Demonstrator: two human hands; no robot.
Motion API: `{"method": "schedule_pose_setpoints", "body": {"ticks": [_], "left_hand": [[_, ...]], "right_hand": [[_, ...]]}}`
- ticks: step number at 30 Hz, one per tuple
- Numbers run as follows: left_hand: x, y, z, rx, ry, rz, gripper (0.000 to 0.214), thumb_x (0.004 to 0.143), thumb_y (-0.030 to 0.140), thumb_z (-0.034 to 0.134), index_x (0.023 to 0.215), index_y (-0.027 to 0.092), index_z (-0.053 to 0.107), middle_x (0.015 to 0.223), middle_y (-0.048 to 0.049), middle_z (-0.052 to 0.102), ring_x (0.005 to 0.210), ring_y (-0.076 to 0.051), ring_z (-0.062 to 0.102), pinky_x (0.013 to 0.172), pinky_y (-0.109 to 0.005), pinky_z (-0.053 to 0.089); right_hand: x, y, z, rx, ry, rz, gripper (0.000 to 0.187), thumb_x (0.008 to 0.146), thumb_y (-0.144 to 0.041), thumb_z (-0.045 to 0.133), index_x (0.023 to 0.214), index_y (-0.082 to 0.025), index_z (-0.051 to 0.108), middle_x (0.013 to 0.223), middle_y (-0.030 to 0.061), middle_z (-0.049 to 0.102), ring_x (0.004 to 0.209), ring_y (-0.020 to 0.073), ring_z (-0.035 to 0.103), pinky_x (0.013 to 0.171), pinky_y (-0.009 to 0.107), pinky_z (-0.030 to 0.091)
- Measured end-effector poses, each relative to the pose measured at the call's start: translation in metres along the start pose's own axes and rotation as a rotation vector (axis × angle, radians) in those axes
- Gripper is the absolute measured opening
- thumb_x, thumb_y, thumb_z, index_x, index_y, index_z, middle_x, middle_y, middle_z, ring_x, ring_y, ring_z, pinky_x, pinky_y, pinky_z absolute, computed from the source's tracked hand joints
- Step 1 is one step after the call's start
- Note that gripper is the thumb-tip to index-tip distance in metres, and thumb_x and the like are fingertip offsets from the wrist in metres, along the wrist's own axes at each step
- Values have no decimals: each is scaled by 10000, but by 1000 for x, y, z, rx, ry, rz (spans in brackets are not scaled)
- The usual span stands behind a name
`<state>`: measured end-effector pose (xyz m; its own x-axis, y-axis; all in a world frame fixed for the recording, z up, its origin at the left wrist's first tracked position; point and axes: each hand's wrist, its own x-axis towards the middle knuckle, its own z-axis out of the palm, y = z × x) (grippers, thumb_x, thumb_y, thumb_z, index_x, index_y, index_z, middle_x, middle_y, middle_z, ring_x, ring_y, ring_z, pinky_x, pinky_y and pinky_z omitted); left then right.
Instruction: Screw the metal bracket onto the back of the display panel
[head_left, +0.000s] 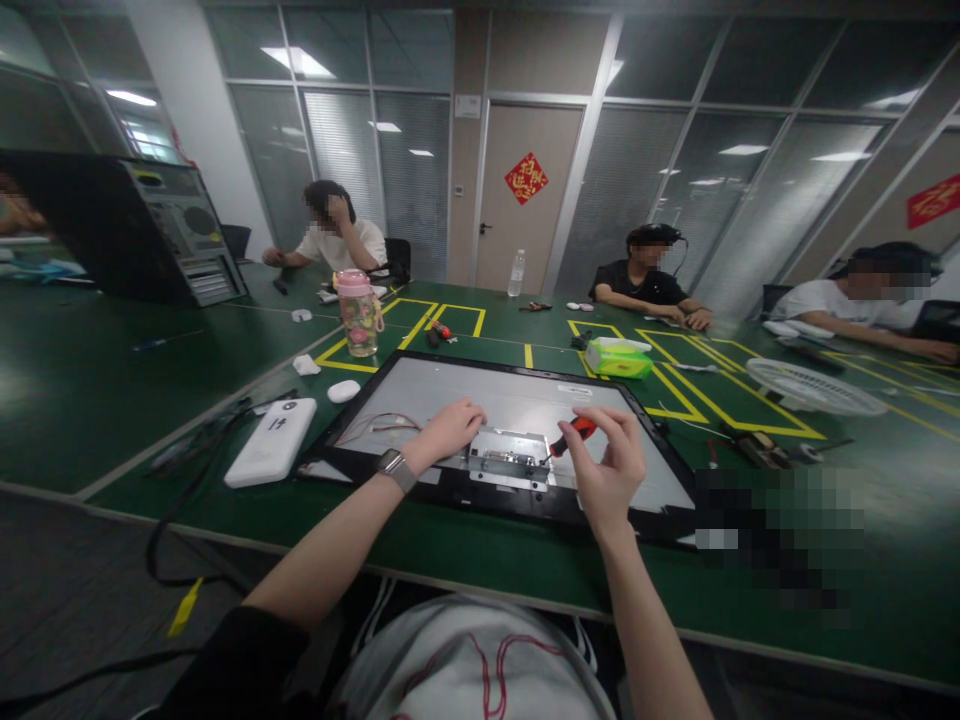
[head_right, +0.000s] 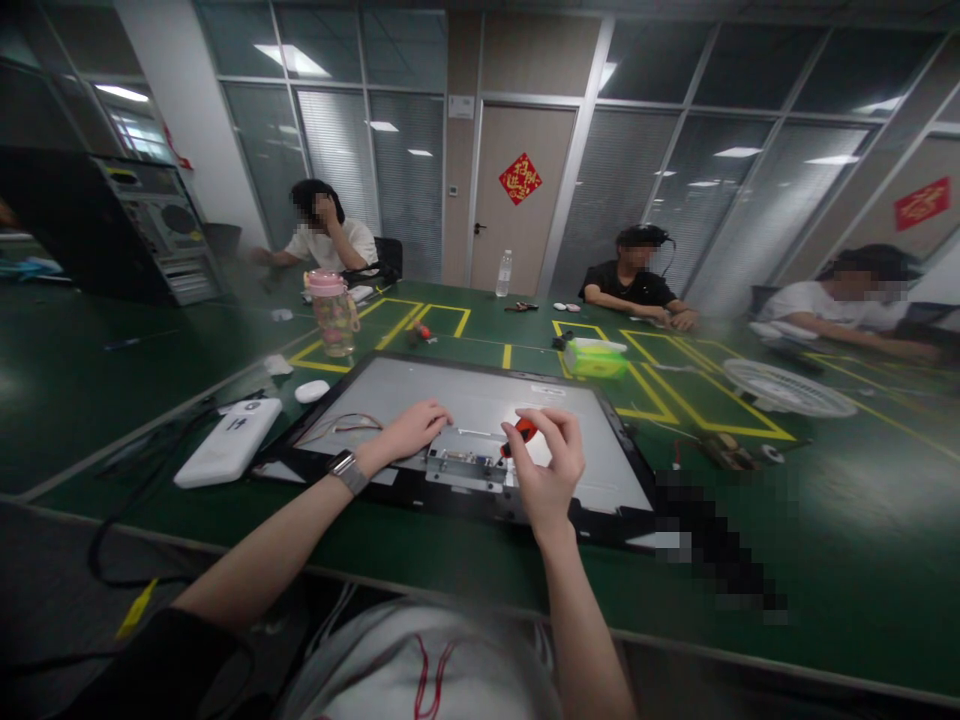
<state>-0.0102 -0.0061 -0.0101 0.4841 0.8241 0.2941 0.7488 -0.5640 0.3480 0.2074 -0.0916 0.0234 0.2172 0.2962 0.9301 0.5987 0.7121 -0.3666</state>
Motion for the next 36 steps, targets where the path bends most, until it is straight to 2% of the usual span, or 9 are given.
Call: {"method": "schedule_pose_setpoints", "body": {"ticks": [3, 8, 10, 13, 17, 20, 25, 31, 36], "left_hand": [[0, -1, 1, -7, 3, 3, 319, 942, 190, 373, 988, 148, 686, 967, -88, 622, 949, -196, 591, 907, -315, 455], [0, -3, 2, -3, 2, 2, 320, 943, 194, 373, 986, 146, 687, 964, -89, 619, 934, -200, 591, 892, -320, 461], [1, -3, 2, -3, 0, 3, 318, 942, 191, 375, 985, 148, 687, 958, -85, 620, 931, -197, 593, 894, -315, 461], [1, -3, 2, -3, 2, 8, 315, 938, 183, 377, 978, 145, 688, 959, -85, 622, 942, -195, 592, 907, -312, 456], [1, -3, 3, 0, -2, 4, 318, 940, 187, 377, 989, 148, 689, 954, -85, 620, 937, -197, 591, 900, -315, 458], [2, -2, 2, 3, -6, -4, 320, 938, 176, 374, 988, 142, 689, 955, -89, 620, 938, -199, 591, 904, -318, 456], [1, -1, 1, 0, -7, -8, 315, 937, 174, 379, 989, 139, 688, 968, -92, 620, 954, -199, 591, 915, -318, 452], [1, -1, 1, -4, -2, -6, 319, 938, 177, 377, 982, 144, 691, 955, -87, 618, 931, -196, 594, 900, -314, 458], [0, -2, 2, -6, 8, 1, 319, 940, 184, 373, 976, 150, 688, 955, -84, 617, 929, -194, 592, 900, -316, 459]], "right_hand": [[-1, 0, 0, 33, -2, 53, 143, 812, -195, 674, 954, -203, 688, 872, 47, 591, 808, 182, 591, 738, 350, 494], [-6, 2, 1, 160, -80, 182, 294, 909, -179, 510, 1185, -198, 607, 1025, 92, 656, 921, 200, 638, 836, 391, 496], [-7, 3, 1, 204, -109, 207, 313, 932, -189, 461, 1219, -202, 585, 1062, 98, 661, 935, 202, 648, 846, 398, 497], [-6, 4, 1, 150, -92, 138, 243, 898, -213, 534, 1110, -208, 652, 1003, 84, 653, 932, 209, 628, 837, 394, 492], [-4, 3, 1, 32, -13, 81, 185, 820, -233, 657, 999, -215, 702, 887, 56, 599, 820, 191, 593, 753, 362, 494], [-4, 1, 0, 18, -2, 92, 225, 854, -210, 604, 1063, -217, 685, 895, 58, 611, 832, 189, 596, 761, 362, 493], [-7, 1, -1, 142, -83, 151, 325, 936, -188, 445, 1220, -212, 600, 1004, 86, 667, 899, 199, 632, 809, 383, 486], [-3, 1, 0, 13, -38, 29, 204, 858, -196, 601, 1045, -217, 679, 903, 57, 615, 844, 192, 600, 769, 361, 485], [-5, 2, 1, 12, -37, 68, 260, 891, -189, 541, 1130, -214, 641, 926, 66, 615, 878, 196, 597, 803, 378, 482]]}}
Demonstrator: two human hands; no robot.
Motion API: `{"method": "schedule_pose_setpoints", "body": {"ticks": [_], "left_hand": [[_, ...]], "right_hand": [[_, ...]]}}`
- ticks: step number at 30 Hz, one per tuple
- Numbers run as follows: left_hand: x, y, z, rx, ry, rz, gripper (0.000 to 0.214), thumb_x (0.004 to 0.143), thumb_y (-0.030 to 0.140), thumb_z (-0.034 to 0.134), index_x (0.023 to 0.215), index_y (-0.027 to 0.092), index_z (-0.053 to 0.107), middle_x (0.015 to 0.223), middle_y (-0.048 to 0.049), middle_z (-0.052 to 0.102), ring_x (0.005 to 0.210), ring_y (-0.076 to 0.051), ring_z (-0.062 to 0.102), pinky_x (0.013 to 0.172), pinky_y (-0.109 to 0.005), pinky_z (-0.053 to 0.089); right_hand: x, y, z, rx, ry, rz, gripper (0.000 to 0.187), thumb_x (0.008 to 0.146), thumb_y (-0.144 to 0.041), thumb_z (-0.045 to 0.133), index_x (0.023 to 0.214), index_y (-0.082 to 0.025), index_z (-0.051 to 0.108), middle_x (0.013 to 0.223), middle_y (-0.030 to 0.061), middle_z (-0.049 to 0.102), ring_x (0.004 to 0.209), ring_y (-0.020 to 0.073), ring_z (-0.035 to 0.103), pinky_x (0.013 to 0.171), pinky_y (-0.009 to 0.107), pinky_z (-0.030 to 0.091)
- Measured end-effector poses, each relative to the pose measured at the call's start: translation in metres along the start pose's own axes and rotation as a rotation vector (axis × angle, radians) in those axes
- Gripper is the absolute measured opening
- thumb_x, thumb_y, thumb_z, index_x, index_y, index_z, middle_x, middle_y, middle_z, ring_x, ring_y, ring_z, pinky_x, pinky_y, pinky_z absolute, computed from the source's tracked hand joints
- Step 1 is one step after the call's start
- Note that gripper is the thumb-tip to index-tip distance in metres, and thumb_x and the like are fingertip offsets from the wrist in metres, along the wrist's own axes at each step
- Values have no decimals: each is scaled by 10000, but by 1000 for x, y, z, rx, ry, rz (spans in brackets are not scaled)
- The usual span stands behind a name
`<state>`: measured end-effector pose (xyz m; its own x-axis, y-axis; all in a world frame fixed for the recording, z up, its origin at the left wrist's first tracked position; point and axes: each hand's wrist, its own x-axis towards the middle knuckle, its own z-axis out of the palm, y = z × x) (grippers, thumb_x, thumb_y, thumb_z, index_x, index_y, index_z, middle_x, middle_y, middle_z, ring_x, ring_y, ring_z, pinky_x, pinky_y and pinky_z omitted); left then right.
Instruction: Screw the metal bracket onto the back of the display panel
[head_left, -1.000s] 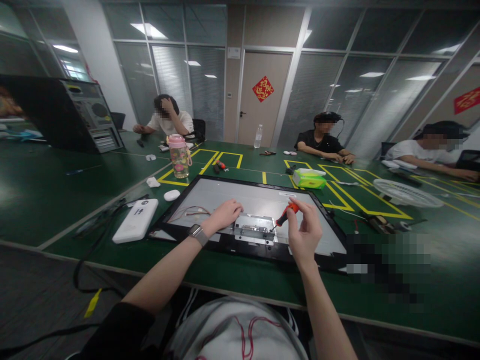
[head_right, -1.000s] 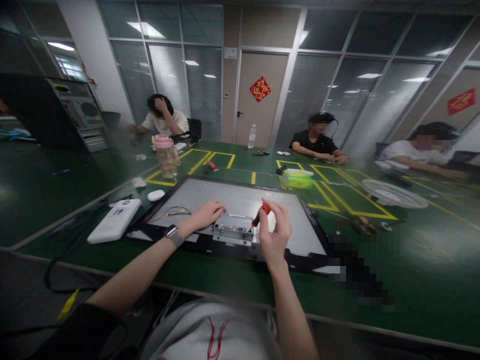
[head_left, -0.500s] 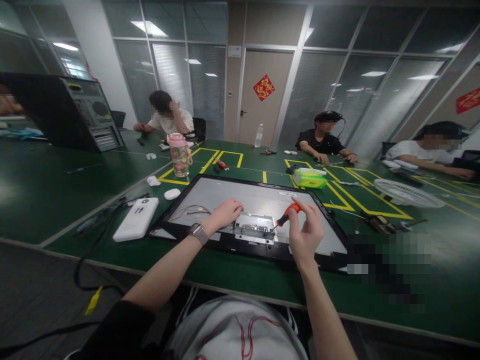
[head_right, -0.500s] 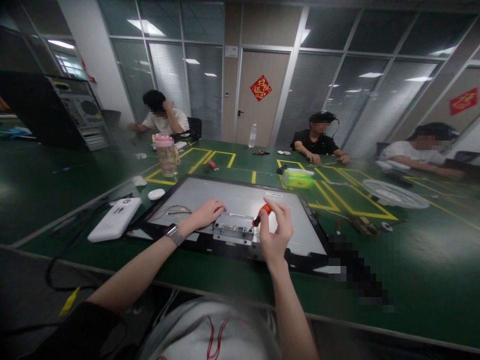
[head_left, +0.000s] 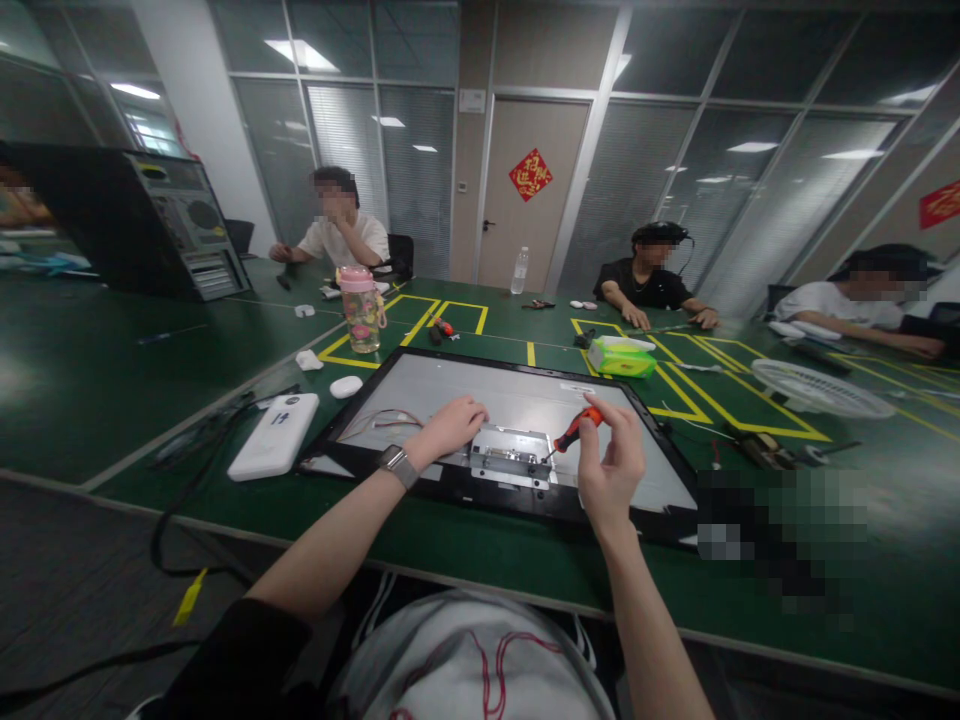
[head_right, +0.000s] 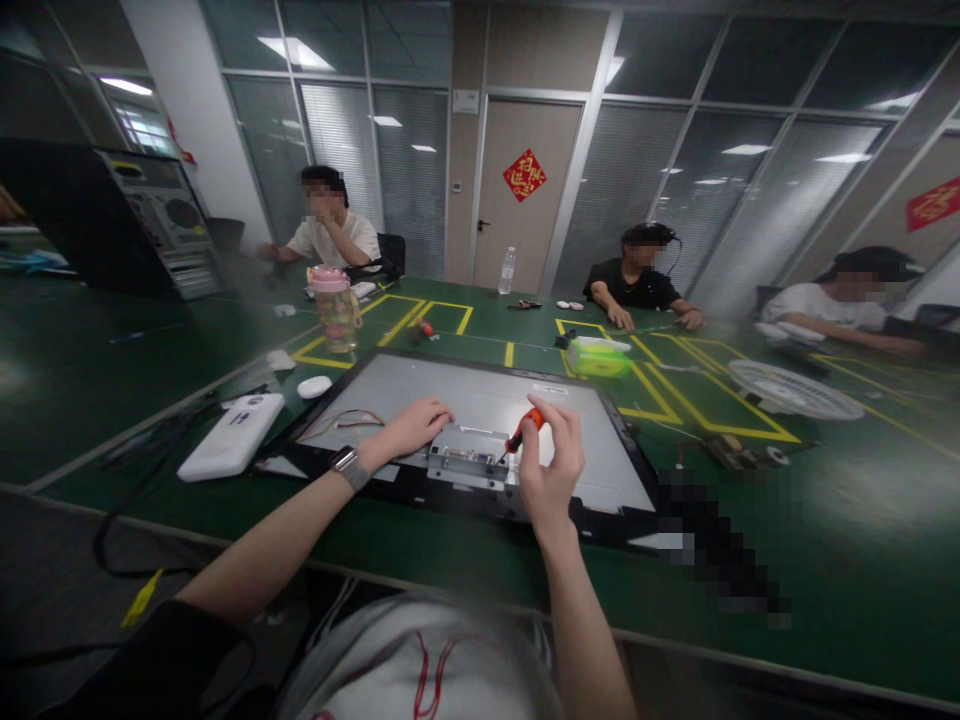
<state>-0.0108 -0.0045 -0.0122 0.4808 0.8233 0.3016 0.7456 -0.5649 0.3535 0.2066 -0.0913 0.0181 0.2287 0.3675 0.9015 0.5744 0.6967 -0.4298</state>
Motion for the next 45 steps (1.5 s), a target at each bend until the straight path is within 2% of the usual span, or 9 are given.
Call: {"method": "schedule_pose_setpoints", "body": {"ticks": [5, 9, 12, 17, 20, 28, 32, 38, 45], "left_hand": [[1, -1, 1, 4, -3, -2, 314, 936, 179, 380, 975, 147, 690, 955, -85, 624, 935, -193, 593, 905, -312, 458], [1, 0, 0, 10, -9, -3, 315, 934, 174, 380, 983, 144, 690, 958, -89, 624, 942, -198, 594, 905, -317, 458], [1, 1, 0, 11, -11, -8, 316, 935, 178, 379, 987, 151, 690, 954, -85, 622, 933, -195, 595, 894, -313, 461], [0, 2, -1, 13, -2, -6, 312, 932, 172, 382, 982, 145, 689, 961, -87, 625, 932, -191, 597, 898, -309, 459], [0, 2, -1, 8, 0, -1, 312, 931, 172, 382, 980, 144, 690, 963, -89, 627, 938, -192, 595, 902, -310, 459], [0, 1, -1, 7, -2, 1, 317, 936, 179, 374, 985, 145, 686, 961, -88, 625, 941, -197, 592, 906, -320, 458], [0, 2, -1, 11, -9, -10, 316, 936, 174, 376, 982, 148, 687, 967, -86, 627, 929, -191, 593, 894, -309, 460], [1, 2, -2, 14, -9, -1, 311, 936, 177, 385, 979, 141, 692, 957, -89, 629, 929, -192, 592, 891, -305, 459], [0, 4, -3, 5, -10, 0, 313, 931, 161, 377, 985, 138, 685, 971, -90, 628, 946, -197, 592, 899, -317, 458]], "right_hand": [[-3, 4, 1, 142, -58, 96, 304, 945, -193, 424, 1202, -201, 587, 1016, 93, 653, 917, 203, 630, 839, 403, 484], [0, 2, 0, 69, -35, -9, 223, 885, -184, 556, 1080, -214, 660, 969, 73, 627, 923, 202, 602, 824, 375, 476], [2, 0, 0, 19, -26, -24, 225, 846, -178, 618, 1060, -219, 675, 928, 59, 591, 874, 189, 584, 782, 351, 475], [-1, 0, 1, 82, -63, 36, 324, 901, -165, 512, 1210, -214, 597, 978, 71, 626, 914, 193, 603, 827, 371, 473], [-2, 1, 0, 127, -90, 70, 326, 924, -168, 462, 1228, -206, 575, 1040, 90, 648, 951, 201, 618, 856, 392, 470], [3, -3, -1, 21, -62, -77, 274, 830, -176, 641, 1098, -231, 649, 903, 44, 583, 849, 187, 590, 774, 363, 485], [1, -3, 0, 40, -65, -39, 289, 865, -153, 578, 1143, -219, 622, 918, 52, 606, 859, 184, 594, 791, 359, 479], [-2, 2, 0, 122, -124, 56, 333, 922, -176, 456, 1236, -204, 562, 1089, 101, 647, 1004, 212, 612, 892, 401, 464], [2, 1, -1, 17, -48, -36, 259, 849, -192, 599, 1100, -216, 658, 964, 75, 609, 905, 206, 597, 797, 377, 488]]}}
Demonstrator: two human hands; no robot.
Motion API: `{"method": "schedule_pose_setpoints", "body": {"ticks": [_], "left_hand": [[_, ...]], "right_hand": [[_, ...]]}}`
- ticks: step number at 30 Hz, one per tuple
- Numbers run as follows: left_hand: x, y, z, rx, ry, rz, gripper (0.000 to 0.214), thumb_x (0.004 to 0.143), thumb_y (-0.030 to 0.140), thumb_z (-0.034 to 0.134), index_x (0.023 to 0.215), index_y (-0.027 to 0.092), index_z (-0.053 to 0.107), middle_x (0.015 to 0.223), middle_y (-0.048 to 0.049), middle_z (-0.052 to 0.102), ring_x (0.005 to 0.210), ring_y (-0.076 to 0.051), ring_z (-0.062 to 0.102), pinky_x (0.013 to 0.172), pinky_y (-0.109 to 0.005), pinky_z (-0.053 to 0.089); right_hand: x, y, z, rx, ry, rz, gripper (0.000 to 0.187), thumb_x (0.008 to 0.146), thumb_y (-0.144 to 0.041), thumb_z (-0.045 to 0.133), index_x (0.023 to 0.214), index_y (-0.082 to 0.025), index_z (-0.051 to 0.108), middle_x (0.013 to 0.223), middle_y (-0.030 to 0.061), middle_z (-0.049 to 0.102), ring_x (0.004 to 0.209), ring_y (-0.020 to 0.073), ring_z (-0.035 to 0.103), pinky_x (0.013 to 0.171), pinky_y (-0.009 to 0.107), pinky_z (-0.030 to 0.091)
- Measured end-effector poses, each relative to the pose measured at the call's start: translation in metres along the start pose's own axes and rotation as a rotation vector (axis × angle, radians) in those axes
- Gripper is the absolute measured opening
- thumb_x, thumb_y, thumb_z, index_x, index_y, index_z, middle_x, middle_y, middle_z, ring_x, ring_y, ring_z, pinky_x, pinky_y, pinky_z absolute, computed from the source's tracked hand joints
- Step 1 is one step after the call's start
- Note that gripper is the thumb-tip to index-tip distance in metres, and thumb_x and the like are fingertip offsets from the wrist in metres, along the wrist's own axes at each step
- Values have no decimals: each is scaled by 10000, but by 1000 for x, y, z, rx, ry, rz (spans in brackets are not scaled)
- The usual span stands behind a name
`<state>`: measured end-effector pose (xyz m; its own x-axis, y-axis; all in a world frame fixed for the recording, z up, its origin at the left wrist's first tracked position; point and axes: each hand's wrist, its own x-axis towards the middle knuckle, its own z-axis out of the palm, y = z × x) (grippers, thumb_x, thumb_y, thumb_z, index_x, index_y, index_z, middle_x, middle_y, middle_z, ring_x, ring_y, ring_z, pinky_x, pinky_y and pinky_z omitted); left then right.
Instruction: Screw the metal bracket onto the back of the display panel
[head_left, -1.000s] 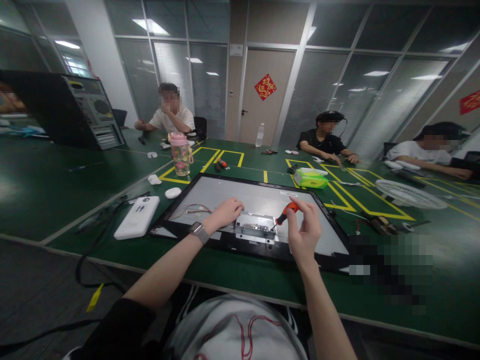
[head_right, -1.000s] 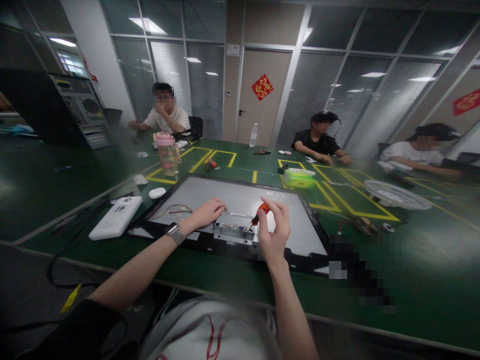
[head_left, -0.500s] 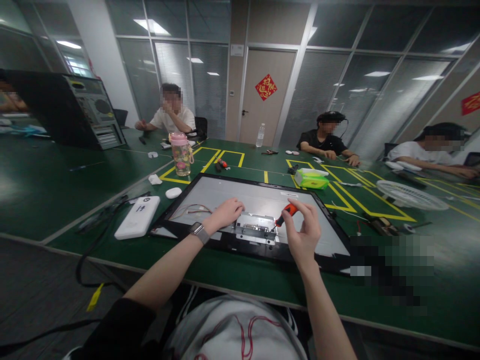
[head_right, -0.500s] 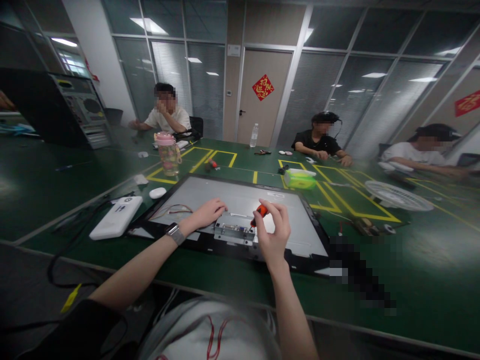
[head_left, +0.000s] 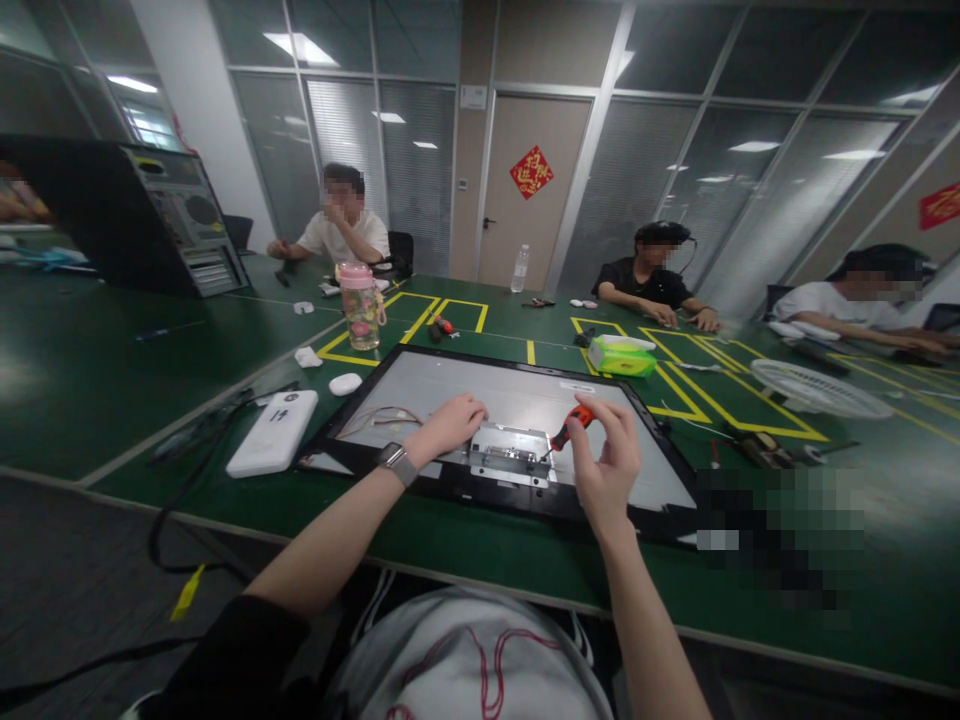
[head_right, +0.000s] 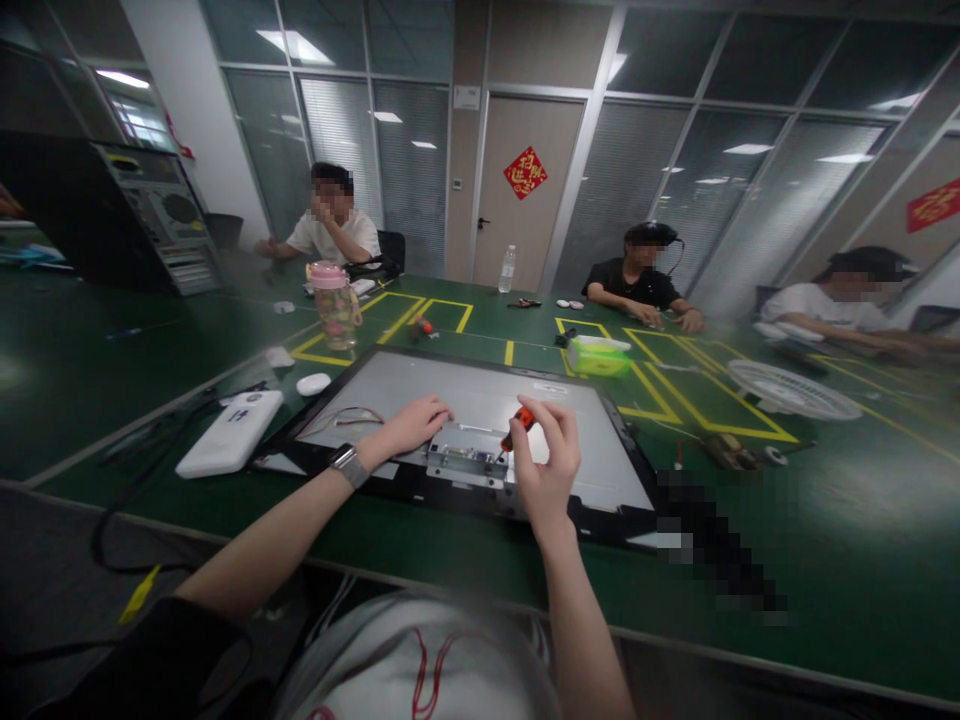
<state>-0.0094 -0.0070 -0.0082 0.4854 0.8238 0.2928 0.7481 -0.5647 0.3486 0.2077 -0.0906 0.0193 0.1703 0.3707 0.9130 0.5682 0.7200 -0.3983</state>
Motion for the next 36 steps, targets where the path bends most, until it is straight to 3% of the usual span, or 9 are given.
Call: {"method": "schedule_pose_setpoints", "body": {"ticks": [4, 12, 18, 27, 31, 36], "left_hand": [[0, 1, -1, 0, -5, -7, 316, 935, 168, 377, 984, 137, 688, 975, -93, 627, 936, -197, 594, 895, -318, 461], [0, -1, 1, -1, 11, 6, 314, 938, 183, 383, 979, 143, 692, 959, -88, 626, 928, -193, 592, 895, -312, 461], [0, 0, 0, 5, 1, 0, 320, 937, 176, 375, 982, 139, 690, 966, -95, 626, 931, -200, 593, 895, -321, 461], [1, -4, 3, -3, 12, 10, 322, 936, 182, 372, 971, 144, 690, 952, -89, 623, 918, -196, 591, 891, -317, 464], [0, -2, 2, -1, 13, 8, 324, 936, 180, 370, 968, 145, 690, 956, -90, 625, 922, -199, 592, 892, -316, 463], [0, -1, 1, -3, -4, 0, 323, 940, 180, 371, 982, 143, 689, 969, -93, 626, 936, -199, 593, 902, -317, 459]], "right_hand": [[0, -1, 0, 5, 21, 35, 260, 868, -179, 566, 1112, -209, 649, 922, 64, 619, 866, 192, 601, 787, 370, 488], [-4, 2, 1, 116, -55, 146, 337, 926, -193, 455, 1242, -204, 571, 1111, 106, 665, 971, 210, 638, 878, 402, 486], [-1, 2, 1, 64, -12, 113, 218, 878, -213, 569, 1077, -199, 656, 930, 64, 639, 871, 188, 605, 821, 375, 478], [3, 4, 0, 203, 41, 282, 135, 830, -297, 635, 897, -182, 654, 874, 48, 581, 830, 176, 584, 744, 332, 487], [3, 1, -2, 223, 21, 340, 193, 890, -308, 551, 1000, -176, 640, 872, 52, 618, 767, 158, 599, 722, 319, 493], [1, -3, -1, 272, -11, 296, 272, 942, -281, 458, 1140, -178, 613, 977, 84, 665, 879, 186, 639, 785, 353, 503]]}}
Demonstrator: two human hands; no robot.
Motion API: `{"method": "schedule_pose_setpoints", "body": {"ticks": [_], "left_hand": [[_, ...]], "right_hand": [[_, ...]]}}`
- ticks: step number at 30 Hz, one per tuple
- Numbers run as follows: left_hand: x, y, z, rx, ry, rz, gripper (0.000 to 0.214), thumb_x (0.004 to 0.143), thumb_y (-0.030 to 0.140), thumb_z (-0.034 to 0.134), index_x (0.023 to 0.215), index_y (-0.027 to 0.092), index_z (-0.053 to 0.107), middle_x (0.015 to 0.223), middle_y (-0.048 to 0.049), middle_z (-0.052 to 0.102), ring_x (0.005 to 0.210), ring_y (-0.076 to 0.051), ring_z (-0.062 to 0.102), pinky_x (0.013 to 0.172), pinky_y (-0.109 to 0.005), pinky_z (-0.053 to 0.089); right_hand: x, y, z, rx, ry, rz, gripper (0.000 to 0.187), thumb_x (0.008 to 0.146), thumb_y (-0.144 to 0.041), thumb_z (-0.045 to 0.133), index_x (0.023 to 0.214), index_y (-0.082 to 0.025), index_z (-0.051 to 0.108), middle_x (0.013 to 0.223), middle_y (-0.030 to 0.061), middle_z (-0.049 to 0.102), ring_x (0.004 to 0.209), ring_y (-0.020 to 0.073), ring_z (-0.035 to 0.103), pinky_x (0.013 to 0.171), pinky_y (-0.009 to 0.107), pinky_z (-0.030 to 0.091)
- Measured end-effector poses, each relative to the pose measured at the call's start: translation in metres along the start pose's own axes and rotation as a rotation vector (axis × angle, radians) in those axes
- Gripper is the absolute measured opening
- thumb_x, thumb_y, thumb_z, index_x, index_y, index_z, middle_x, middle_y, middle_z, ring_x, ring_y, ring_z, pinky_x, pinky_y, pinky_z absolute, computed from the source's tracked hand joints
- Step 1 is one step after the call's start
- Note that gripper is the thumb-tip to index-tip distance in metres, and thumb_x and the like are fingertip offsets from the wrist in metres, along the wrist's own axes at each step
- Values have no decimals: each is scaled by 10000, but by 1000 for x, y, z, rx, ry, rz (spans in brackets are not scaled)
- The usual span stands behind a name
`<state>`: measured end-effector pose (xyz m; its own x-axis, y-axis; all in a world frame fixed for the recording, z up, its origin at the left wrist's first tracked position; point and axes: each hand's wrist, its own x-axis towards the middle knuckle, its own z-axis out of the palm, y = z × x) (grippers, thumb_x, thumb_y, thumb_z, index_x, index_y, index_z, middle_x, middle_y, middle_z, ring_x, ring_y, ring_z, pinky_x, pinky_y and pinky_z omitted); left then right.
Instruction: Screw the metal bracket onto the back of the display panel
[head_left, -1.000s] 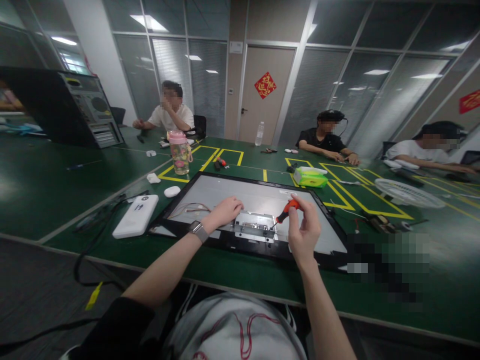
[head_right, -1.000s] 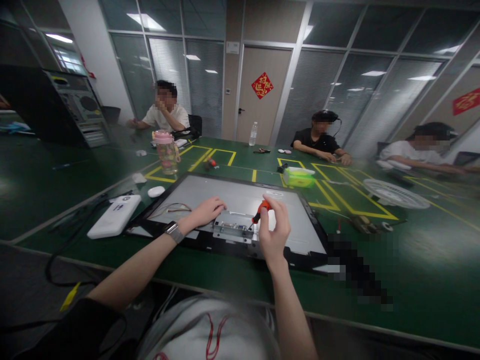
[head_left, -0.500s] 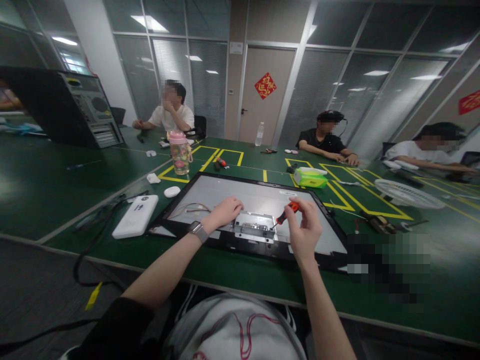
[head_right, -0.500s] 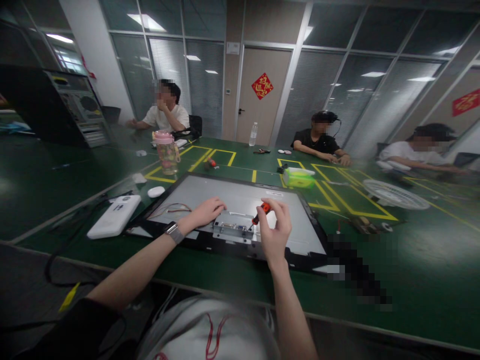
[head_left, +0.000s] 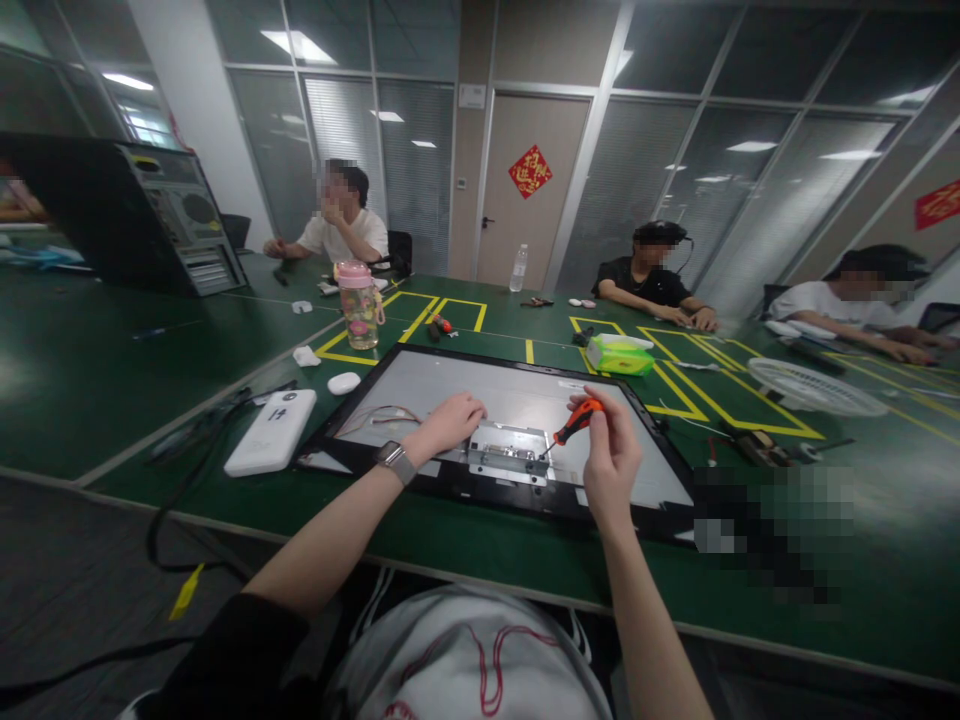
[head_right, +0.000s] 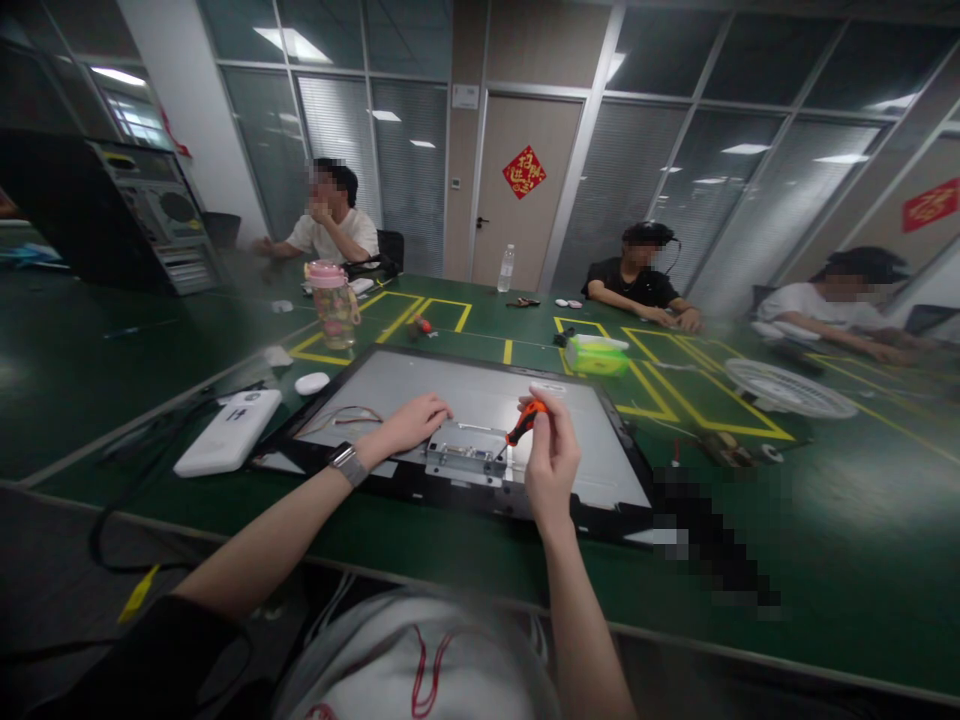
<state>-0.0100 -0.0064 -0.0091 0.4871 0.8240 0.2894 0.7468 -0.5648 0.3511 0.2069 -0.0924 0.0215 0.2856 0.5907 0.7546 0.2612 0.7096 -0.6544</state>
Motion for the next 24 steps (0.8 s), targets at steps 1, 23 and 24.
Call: {"method": "schedule_pose_setpoints", "body": {"ticks": [1, 23, 24], "left_hand": [[0, 0, 0, 0, -1, -2, 321, 940, 180, 373, 982, 144, 689, 969, -92, 626, 940, -198, 592, 905, -316, 457], [1, -2, 2, 4, 11, -1, 323, 945, 189, 371, 980, 153, 690, 950, -81, 617, 923, -193, 591, 892, -309, 460], [0, -2, 2, 3, 10, -1, 323, 946, 191, 371, 980, 153, 689, 950, -81, 616, 923, -193, 591, 892, -308, 461]], "right_hand": [[0, 0, 1, 6, -5, -1, 274, 941, -272, 460, 1149, -182, 614, 981, 83, 667, 886, 187, 639, 792, 358, 502], [-1, 12, 1, 5, 54, 7, 282, 785, -247, 685, 1060, -189, 667, 957, 66, 648, 862, 179, 628, 827, 367, 524], [-1, 12, 1, 5, 53, 9, 282, 788, -246, 682, 1064, -188, 665, 964, 68, 650, 866, 181, 630, 829, 367, 523]]}}
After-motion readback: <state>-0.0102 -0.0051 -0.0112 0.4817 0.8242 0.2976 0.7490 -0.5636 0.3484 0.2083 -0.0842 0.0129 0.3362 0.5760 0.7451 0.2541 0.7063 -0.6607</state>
